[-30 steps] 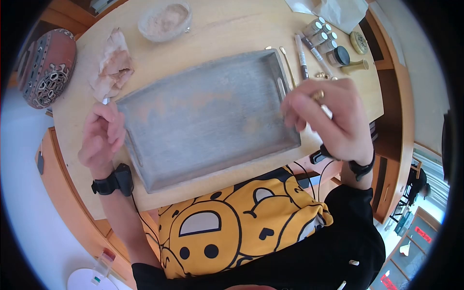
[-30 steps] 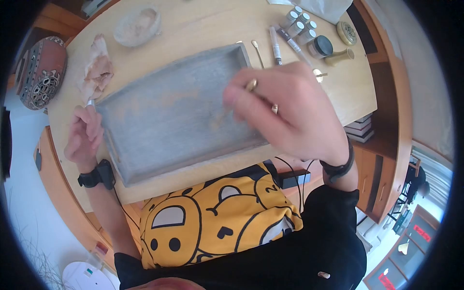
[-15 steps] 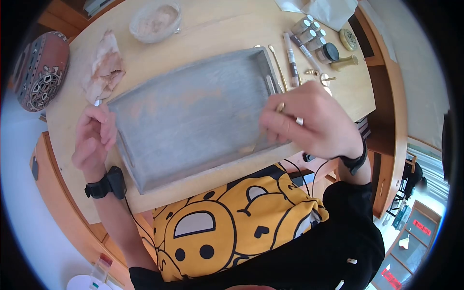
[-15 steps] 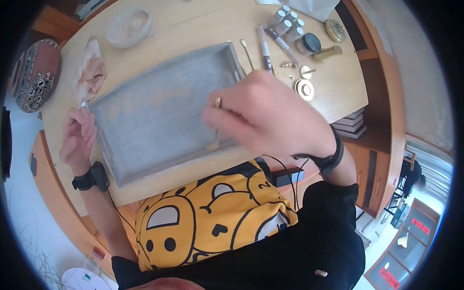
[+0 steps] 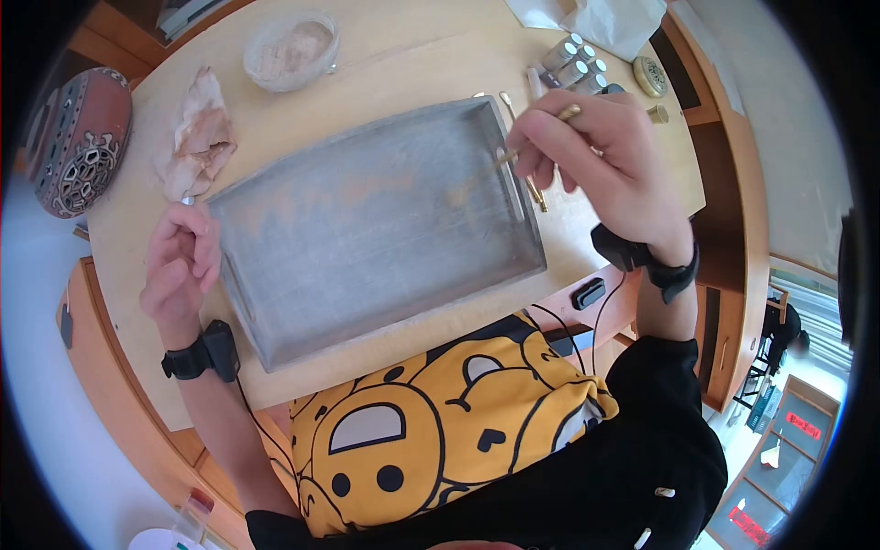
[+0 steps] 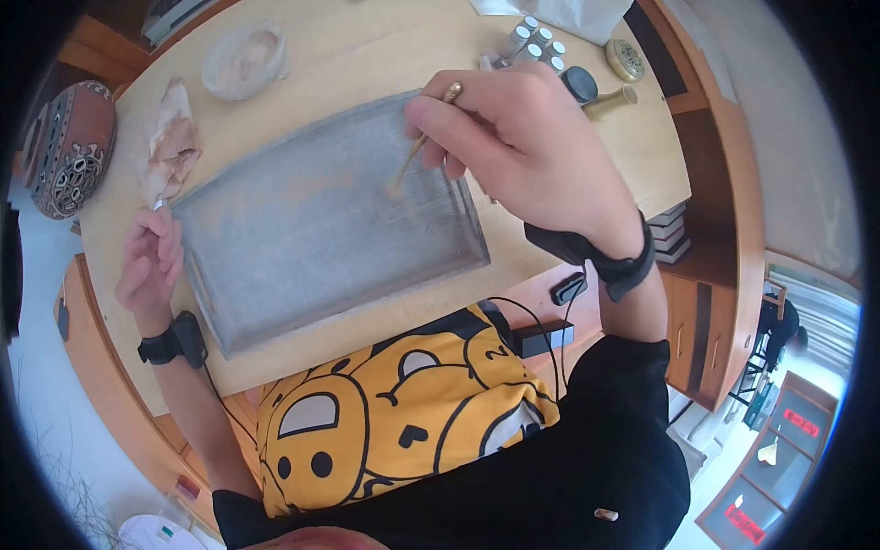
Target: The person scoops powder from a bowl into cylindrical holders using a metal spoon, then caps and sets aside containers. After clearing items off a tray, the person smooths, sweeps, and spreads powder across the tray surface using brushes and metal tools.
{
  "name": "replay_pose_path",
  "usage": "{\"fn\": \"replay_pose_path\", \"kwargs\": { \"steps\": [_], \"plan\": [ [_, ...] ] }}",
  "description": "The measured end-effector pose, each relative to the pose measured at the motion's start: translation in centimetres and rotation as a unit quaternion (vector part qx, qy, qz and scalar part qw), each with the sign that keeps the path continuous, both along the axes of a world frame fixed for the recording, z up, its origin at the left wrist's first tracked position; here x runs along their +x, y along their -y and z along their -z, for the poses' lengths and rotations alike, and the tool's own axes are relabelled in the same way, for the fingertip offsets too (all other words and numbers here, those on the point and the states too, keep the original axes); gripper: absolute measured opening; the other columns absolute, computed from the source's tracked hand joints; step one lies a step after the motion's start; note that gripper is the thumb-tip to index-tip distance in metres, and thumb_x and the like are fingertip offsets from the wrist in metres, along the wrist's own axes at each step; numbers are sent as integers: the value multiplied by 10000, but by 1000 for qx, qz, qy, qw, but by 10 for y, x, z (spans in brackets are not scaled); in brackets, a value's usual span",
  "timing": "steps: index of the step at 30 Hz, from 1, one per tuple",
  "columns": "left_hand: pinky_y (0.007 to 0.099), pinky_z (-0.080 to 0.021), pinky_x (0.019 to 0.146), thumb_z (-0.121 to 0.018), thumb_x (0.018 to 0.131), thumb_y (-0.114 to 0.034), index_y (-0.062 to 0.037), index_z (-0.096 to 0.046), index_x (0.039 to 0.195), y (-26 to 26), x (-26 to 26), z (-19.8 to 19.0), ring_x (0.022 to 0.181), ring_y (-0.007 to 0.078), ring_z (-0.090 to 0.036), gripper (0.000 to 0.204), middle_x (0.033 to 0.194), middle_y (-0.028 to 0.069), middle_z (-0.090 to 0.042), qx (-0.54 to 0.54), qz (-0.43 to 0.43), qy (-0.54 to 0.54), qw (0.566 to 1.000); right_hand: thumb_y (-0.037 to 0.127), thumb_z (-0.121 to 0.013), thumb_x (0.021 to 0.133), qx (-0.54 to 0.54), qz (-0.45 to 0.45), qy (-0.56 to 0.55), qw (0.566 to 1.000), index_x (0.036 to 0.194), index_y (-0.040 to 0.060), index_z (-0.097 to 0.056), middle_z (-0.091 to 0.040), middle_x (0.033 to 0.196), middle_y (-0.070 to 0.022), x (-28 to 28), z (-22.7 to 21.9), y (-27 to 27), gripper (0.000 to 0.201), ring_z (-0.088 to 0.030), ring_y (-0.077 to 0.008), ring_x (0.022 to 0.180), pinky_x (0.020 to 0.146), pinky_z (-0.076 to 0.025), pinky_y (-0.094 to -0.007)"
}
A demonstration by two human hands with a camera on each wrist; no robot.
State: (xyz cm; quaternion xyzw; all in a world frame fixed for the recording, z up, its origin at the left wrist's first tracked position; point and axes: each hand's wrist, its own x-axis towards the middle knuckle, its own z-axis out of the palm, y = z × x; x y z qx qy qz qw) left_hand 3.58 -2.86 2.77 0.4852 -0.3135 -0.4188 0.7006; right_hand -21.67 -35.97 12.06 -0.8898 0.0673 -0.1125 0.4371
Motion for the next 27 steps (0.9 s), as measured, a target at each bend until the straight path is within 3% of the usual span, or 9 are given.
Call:
{"fn": "replay_pose_path", "kwargs": {
  "steps": [5, 9, 11, 13, 16, 17, 19, 23, 27],
  "plan": [
    [164, -334, 447, -689, 813, -316, 20, -476, 1064, 0, 0, -2, 630, 57, -378, 471, 836, 31, -413, 1, 5, 10, 1000, 167, -570, 959, 27, -135, -53, 989, 810, -41, -667, -666, 649, -121, 6, 3, -8, 273, -674, -212, 595, 559, -523, -296],
    [162, -334, 449, -688, 812, -312, 16, -476, 1068, -2, -2, 0, 630, 57, -377, 467, 838, 28, -411, 11, 1, -2, 1000, 201, -567, 959, -42, -9, -57, 997, 789, -47, -672, -665, 641, -125, 22, 11, -1, 319, -670, -211, 594, 566, -520, -293],
    [162, -334, 449, -688, 812, -313, 15, -477, 1069, -3, 0, -1, 630, 56, -377, 467, 839, 26, -411, 12, -4, -5, 1000, 198, -564, 957, 43, 37, -23, 998, 778, -42, -666, -658, 622, -129, 24, 0, 3, 315, -666, -217, 585, 566, -517, -289],
    [159, -334, 449, -687, 816, -315, 15, -477, 1074, -3, 1, 1, 630, 54, -375, 469, 839, 22, -411, 10, 9, -2, 1000, 204, -566, 954, 57, 14, -49, 997, 784, -35, -671, -655, 610, -125, 18, -9, -3, 311, -657, -211, 569, 566, -516, -290],
    [158, -337, 451, -686, 819, -312, 15, -476, 1078, -1, 0, 1, 631, 53, -376, 467, 842, 21, -412, 4, 5, -7, 1000, 217, -566, 955, -33, -160, -124, 979, 845, -22, -691, -653, 604, -107, 19, -1, -7, 291, -656, -192, 568, 606, -529, -300],
    [158, -337, 451, -686, 819, -312, 15, -476, 1078, -1, 0, 1, 631, 53, -376, 467, 842, 21, -412, 7, 6, -6, 1000, 217, -566, 955, -31, -160, -123, 979, 845, -22, -691, -653, 604, -107, 24, 7, -4, 291, -656, -192, 568, 606, -529, -300],
    [157, -342, 450, -685, 822, -310, 19, -476, 1081, -3, 2, 1, 632, 52, -379, 468, 840, 22, -413, 7, 7, -5, 1000, 219, -556, 961, -53, -27, -81, 995, 856, -20, -689, -660, 620, -101, 35, 18, 4, 293, -667, -190, 583, 607, -530, -298],
    [160, -347, 448, -683, 824, -312, 23, -476, 1083, -3, 2, 3, 633, 52, -385, 472, 835, 22, -415, 2, 2, -12, 1000, 222, -548, 967, -35, 9, -15, 999, 867, -19, -694, -678, 655, -92, 35, 5, 12, 299, -673, -185, 591, 588, -530, -288],
    [161, -350, 441, -684, 826, -313, 25, -474, 1078, -1, 1, 1, 625, 54, -389, 472, 828, 28, -419, -1, 6, -2, 1000, 207, -540, 969, 12, -141, -62, 988, 875, -17, -699, -688, 674, -87, 25, 6, 0, 290, -680, -187, 594, 579, -533, -282]
  ]
}}
